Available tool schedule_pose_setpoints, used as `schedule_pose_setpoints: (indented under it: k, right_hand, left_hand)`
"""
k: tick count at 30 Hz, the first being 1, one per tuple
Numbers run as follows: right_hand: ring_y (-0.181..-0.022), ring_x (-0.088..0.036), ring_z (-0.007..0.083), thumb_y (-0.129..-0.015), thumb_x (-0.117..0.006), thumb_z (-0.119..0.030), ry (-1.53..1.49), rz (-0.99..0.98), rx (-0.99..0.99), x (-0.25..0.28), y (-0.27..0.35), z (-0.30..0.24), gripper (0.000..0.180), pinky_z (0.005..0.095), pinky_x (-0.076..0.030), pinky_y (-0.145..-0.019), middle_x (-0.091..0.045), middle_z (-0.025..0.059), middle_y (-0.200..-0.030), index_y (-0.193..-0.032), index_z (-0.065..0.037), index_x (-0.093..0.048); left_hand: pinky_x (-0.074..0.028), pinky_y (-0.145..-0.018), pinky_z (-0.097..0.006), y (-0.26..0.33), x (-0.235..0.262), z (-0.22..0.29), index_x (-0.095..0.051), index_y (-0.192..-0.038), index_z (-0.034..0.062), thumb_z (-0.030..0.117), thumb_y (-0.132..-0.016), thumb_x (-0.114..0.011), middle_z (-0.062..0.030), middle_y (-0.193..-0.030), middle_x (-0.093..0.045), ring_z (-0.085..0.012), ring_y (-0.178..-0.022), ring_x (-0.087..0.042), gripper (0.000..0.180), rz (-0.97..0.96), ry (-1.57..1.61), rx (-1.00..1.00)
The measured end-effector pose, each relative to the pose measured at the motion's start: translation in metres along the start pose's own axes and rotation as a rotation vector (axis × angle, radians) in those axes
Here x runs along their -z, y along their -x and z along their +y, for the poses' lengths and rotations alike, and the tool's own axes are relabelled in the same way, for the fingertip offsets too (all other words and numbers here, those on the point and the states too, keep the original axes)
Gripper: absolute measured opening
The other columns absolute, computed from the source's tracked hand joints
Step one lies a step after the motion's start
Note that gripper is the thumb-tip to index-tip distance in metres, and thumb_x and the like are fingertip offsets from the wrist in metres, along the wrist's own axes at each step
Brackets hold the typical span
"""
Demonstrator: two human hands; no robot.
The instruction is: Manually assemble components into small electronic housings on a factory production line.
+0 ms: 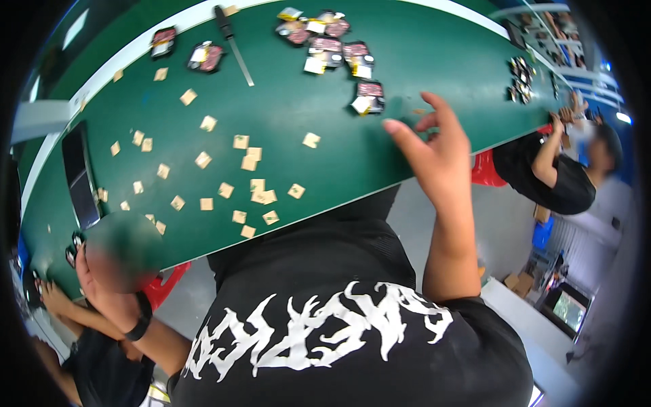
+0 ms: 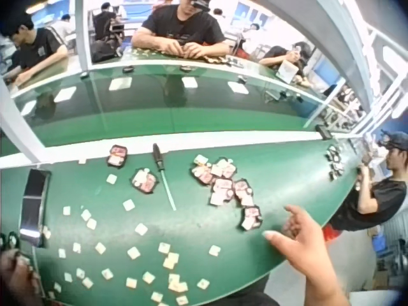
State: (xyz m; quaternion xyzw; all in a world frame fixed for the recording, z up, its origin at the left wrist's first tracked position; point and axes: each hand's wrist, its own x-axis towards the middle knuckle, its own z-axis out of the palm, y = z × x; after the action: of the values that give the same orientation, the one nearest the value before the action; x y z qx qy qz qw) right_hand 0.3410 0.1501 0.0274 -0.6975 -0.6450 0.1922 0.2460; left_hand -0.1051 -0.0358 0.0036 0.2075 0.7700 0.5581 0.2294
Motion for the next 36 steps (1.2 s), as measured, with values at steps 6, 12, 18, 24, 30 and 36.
schedule_pose_setpoints:
  k: [6, 12, 18, 24, 30, 36]
  right_hand:
    - [-0.083, -0.062, 0.0249, -0.070, -0.086, -0.038, 0.206, 0.005, 0.113, -0.025, -0.009, -0.009, 0.069, 0.0354, -0.052, -0.071, -0.060, 0.0131, -0.094, -0.121, 0.000, -0.060]
    - [-0.080, -0.066, 0.0257, -0.076, -0.080, -0.031, 0.176, 0.117, 0.255, -0.036, -0.013, -0.010, 0.046, 0.0364, -0.053, -0.067, -0.062, 0.0095, -0.095, -0.108, -0.003, -0.064]
    - [-0.076, -0.067, 0.0226, -0.073, -0.079, -0.025, 0.026, 0.076, 0.305, -0.032, -0.004, -0.001, 0.039, 0.0343, -0.053, -0.064, -0.063, 0.0075, -0.090, -0.103, -0.003, -0.067]
    - [-0.069, -0.064, 0.0234, -0.071, -0.079, -0.020, -0.129, -0.134, 0.545, -0.012, 0.006, -0.019, 0.041, 0.0339, -0.052, -0.060, -0.062, 0.0060, -0.086, -0.109, -0.008, -0.067]
    - [-0.065, -0.061, 0.0267, -0.067, -0.075, -0.013, -0.111, -0.473, 0.790, -0.007, 0.019, -0.052, 0.048, 0.0376, -0.050, -0.060, -0.061, 0.0049, -0.081, -0.113, -0.010, -0.066]
    - [-0.063, -0.045, 0.0036, -0.087, -0.071, -0.013, -0.595, -0.541, 0.251, 0.000, 0.032, -0.058, 0.026, 0.0215, -0.036, -0.054, -0.054, -0.0013, -0.075, -0.110, -0.005, -0.062]
  left_hand:
    - [-0.032, -0.051, -0.015, -0.052, 0.070, -0.025, -0.059, -0.127, 0.0058, 0.022, -0.102, -0.055, 0.0050, -0.080, -0.058, 0.0005, -0.063, -0.047, 0.030, 0.074, -0.284, 0.012]
    - [-0.032, -0.050, -0.015, -0.074, 0.075, -0.027, -0.058, -0.129, 0.0064, 0.023, -0.102, -0.054, 0.0047, -0.077, -0.057, 0.0007, -0.061, -0.045, 0.032, 0.007, -0.386, -0.023]
    - [-0.051, -0.070, -0.035, -0.071, 0.064, -0.001, -0.051, -0.140, 0.0101, 0.028, -0.103, -0.053, -0.0112, -0.099, -0.072, -0.0220, -0.082, -0.068, 0.041, -0.036, -1.101, -0.503]
    - [-0.052, -0.071, -0.031, -0.034, 0.025, 0.041, -0.048, -0.142, 0.0037, 0.036, -0.104, -0.046, -0.0145, -0.094, -0.071, -0.0177, -0.081, -0.068, 0.050, 0.137, -1.110, -0.491]
    - [-0.047, -0.062, -0.020, 0.087, -0.156, 0.062, -0.042, -0.145, -0.0008, 0.024, -0.098, -0.056, -0.0137, -0.109, -0.066, -0.0098, -0.081, -0.060, 0.055, -1.004, 0.297, 0.026]
    - [-0.051, -0.070, -0.023, 0.100, -0.186, 0.060, -0.052, -0.133, -0.0031, -0.001, -0.098, -0.053, -0.0086, -0.098, -0.062, -0.0114, -0.083, -0.062, 0.035, -0.913, 0.339, -0.013]
